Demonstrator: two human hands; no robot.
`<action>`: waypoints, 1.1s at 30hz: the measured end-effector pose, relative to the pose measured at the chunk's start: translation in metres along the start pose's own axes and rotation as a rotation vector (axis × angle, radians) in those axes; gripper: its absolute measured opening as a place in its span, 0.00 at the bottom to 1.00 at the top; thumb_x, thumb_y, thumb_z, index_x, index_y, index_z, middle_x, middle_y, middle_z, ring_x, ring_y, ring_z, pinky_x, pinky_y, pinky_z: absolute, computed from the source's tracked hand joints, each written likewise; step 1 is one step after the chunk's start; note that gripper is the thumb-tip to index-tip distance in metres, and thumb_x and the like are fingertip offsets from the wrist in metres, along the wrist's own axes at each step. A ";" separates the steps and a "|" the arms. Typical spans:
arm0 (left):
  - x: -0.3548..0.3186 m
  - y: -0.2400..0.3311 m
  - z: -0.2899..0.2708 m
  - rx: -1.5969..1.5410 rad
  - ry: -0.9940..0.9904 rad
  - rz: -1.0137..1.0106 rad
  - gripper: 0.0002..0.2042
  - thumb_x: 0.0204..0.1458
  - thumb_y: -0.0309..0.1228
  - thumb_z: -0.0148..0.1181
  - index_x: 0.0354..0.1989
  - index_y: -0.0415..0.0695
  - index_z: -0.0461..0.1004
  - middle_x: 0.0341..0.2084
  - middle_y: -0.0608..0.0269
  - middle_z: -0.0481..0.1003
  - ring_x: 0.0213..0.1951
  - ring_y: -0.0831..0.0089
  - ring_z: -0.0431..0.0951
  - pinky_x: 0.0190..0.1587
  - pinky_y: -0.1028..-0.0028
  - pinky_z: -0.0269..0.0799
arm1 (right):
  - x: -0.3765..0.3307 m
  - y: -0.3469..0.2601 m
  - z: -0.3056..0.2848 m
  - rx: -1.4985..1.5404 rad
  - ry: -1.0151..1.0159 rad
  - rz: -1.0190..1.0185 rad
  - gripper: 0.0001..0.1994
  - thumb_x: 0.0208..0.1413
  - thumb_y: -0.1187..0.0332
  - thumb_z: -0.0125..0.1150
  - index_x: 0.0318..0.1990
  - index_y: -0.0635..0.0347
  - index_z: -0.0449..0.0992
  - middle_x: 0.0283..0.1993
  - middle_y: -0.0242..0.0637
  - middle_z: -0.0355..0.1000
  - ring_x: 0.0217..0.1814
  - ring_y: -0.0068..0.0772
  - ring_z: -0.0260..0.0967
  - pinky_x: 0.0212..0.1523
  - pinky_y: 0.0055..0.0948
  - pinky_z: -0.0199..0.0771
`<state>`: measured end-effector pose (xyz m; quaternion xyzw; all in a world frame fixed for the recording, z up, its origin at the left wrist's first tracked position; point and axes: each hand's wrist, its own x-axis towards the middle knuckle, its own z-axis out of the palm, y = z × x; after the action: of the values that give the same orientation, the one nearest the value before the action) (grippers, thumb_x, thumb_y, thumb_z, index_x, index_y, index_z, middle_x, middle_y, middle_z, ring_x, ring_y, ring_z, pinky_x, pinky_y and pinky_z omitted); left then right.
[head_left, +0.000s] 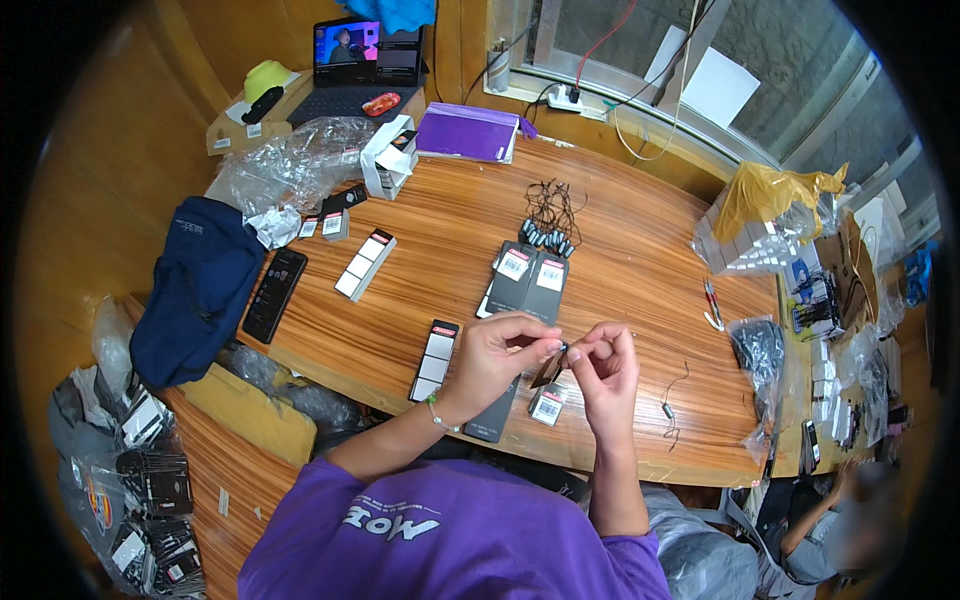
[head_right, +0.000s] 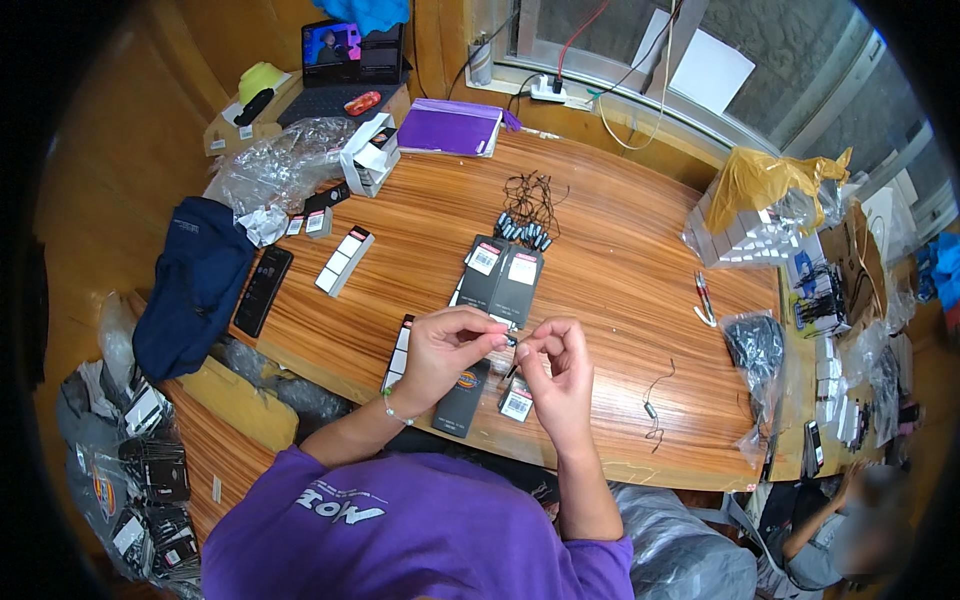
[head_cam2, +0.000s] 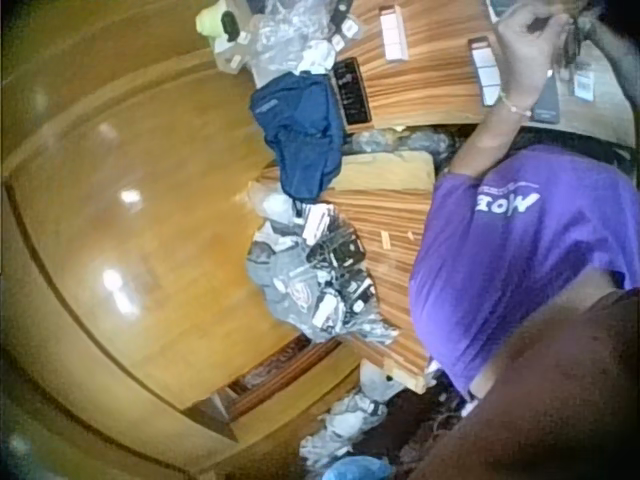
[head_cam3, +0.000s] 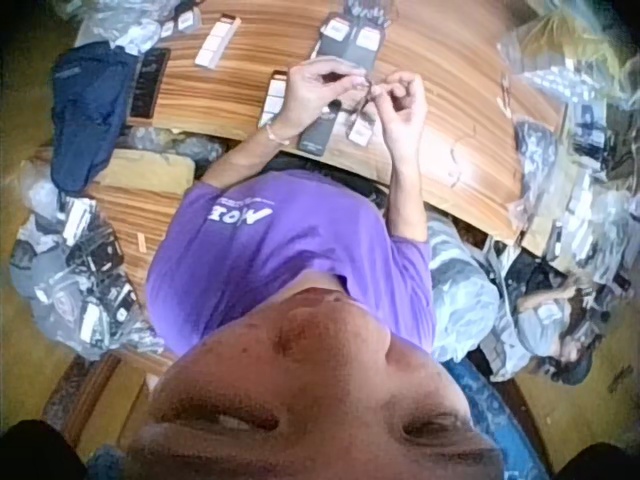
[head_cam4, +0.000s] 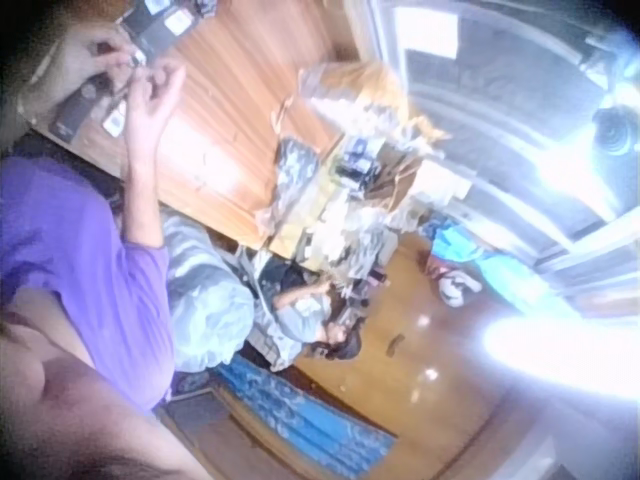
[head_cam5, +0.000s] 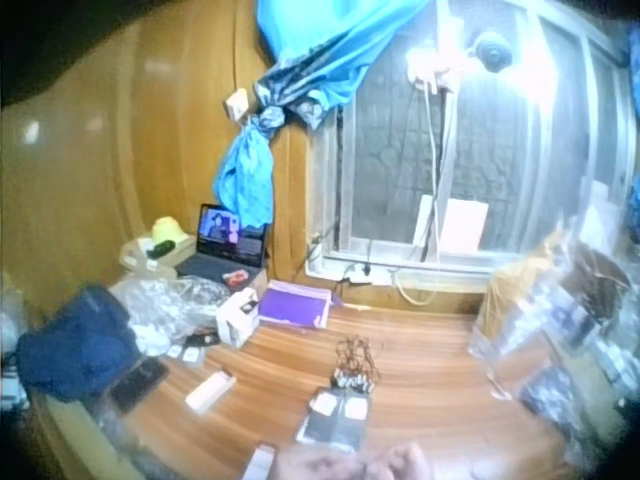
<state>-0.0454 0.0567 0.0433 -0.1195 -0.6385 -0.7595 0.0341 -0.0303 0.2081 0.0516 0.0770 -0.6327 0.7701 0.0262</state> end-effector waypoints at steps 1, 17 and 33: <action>0.000 0.000 -0.001 0.044 -0.021 0.003 0.04 0.45 0.18 0.60 0.31 0.34 0.76 0.29 0.59 0.75 0.32 0.78 0.76 0.36 0.82 0.72 | -0.001 0.000 -0.001 -0.059 -0.004 0.024 0.11 0.50 0.82 0.52 0.39 0.62 0.60 0.26 0.30 0.66 0.31 0.17 0.64 0.34 0.17 0.64; 0.011 0.023 -0.014 -0.015 -0.227 -0.162 0.05 0.45 0.20 0.61 0.32 0.35 0.76 0.26 0.61 0.77 0.30 0.81 0.75 0.33 0.83 0.72 | -0.006 -0.008 -0.006 0.049 -0.120 0.004 0.09 0.50 0.80 0.56 0.36 0.62 0.62 0.29 0.35 0.69 0.33 0.23 0.69 0.35 0.21 0.69; 0.016 0.010 -0.020 -0.270 -0.269 -0.336 0.04 0.47 0.22 0.60 0.30 0.35 0.75 0.24 0.60 0.75 0.25 0.79 0.75 0.29 0.82 0.72 | 0.000 0.002 -0.012 -0.075 -0.160 -0.012 0.06 0.48 0.78 0.61 0.31 0.65 0.68 0.32 0.34 0.69 0.36 0.23 0.68 0.39 0.21 0.68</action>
<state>-0.0614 0.0370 0.0536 -0.1151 -0.5409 -0.8102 -0.1941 -0.0313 0.2195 0.0478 0.1407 -0.6608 0.7371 -0.0170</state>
